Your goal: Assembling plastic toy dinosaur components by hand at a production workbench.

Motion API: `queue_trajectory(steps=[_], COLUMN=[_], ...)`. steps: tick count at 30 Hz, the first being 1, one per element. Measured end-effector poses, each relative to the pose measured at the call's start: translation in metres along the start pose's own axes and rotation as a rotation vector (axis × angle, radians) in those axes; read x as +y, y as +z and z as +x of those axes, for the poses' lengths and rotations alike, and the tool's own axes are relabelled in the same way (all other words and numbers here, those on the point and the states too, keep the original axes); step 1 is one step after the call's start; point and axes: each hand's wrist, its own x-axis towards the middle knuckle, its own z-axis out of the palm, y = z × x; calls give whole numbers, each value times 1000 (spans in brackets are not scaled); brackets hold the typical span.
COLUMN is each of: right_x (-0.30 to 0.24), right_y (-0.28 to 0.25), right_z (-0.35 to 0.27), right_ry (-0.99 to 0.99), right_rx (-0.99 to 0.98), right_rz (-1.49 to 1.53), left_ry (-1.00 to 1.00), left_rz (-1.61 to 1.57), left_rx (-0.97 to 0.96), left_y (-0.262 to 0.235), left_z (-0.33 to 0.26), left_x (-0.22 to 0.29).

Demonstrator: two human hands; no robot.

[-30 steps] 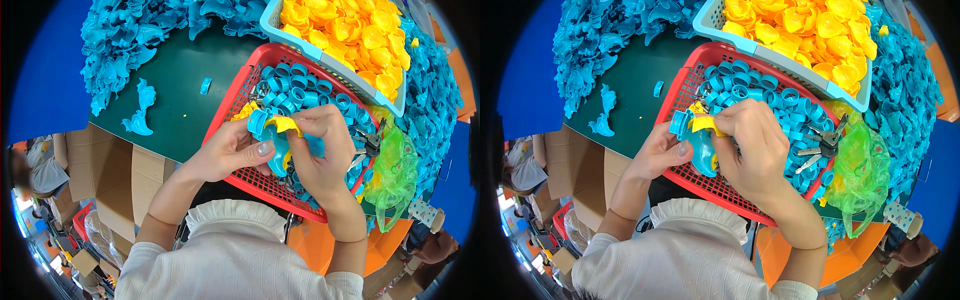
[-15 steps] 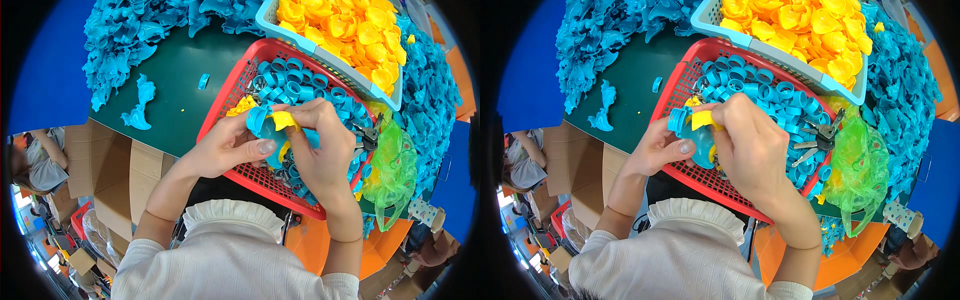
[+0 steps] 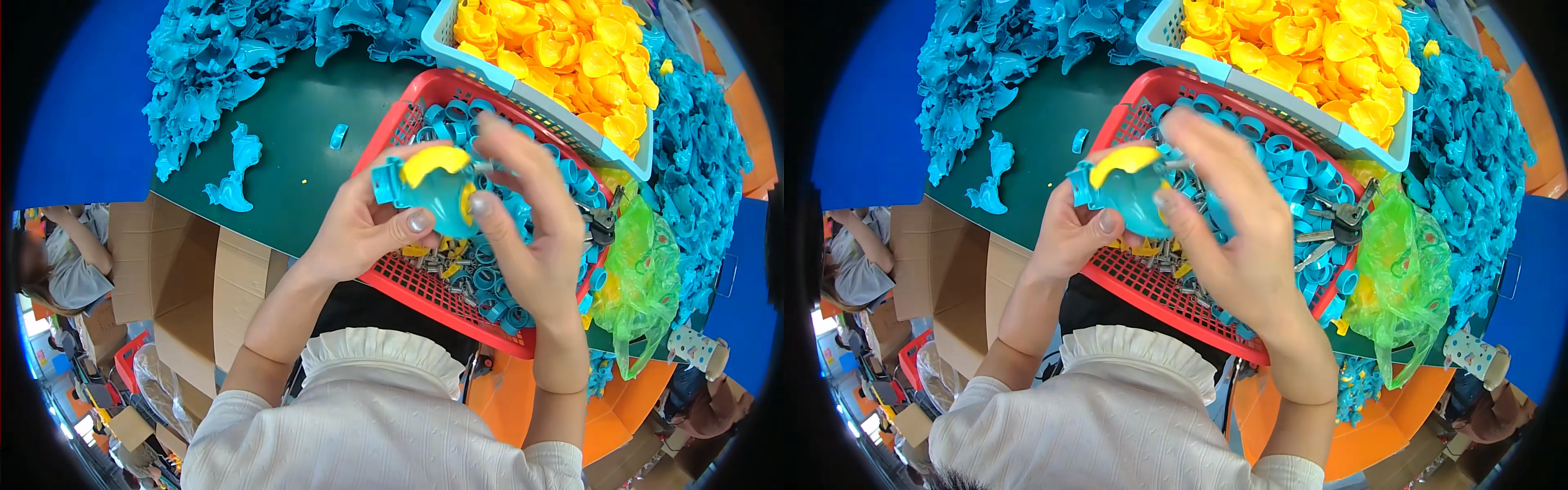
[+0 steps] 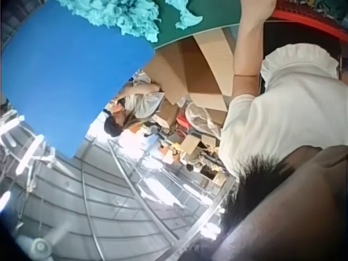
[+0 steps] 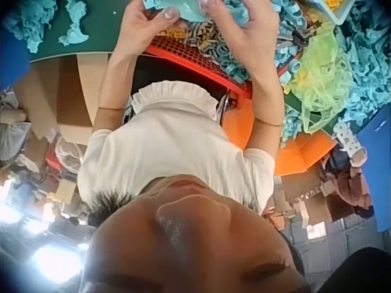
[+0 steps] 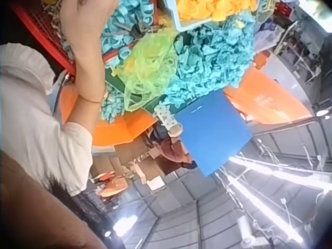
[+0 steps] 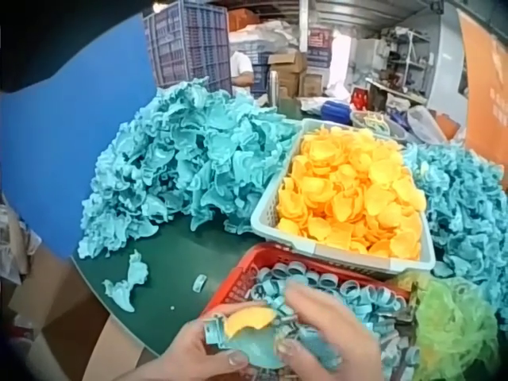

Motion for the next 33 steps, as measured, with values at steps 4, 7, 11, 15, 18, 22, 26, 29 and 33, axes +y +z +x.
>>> queue_trajectory(steps=[4,7,11,15,18,22,26,29,33], right_x=[-4,-7,-7,-8,-10,-9,40,73,103], right_y=[-9,-6,-6,-7,-25,-104,-215,-237,-238], right_z=[-6,-9,-6,-10,-3,13,12,-11,-40], right_ry=[329,306,203,72,-12,129,368,638,538], right_rx=[79,-52,-75,-75,-73,257,411,161,-63], right_rz=[243,149,-5,-84,-231,-415,-1024,-1457,-1957], left_ry=[34,67,128,-7,-55,-79,-80,-91,-128], left_rz=[18,88,105,-2,19,75,135,81,102], left_rx=[27,61,-99,-84,-167,-107,-74,-92,-109], left_y=[0,2,-7,-2,-8,-3,-6,-8,-4], left_z=[1,3,2,-1,1,1,0,0,3], left_x=[1,-4,-3,-5,-5,-5,-7,-7,-5])
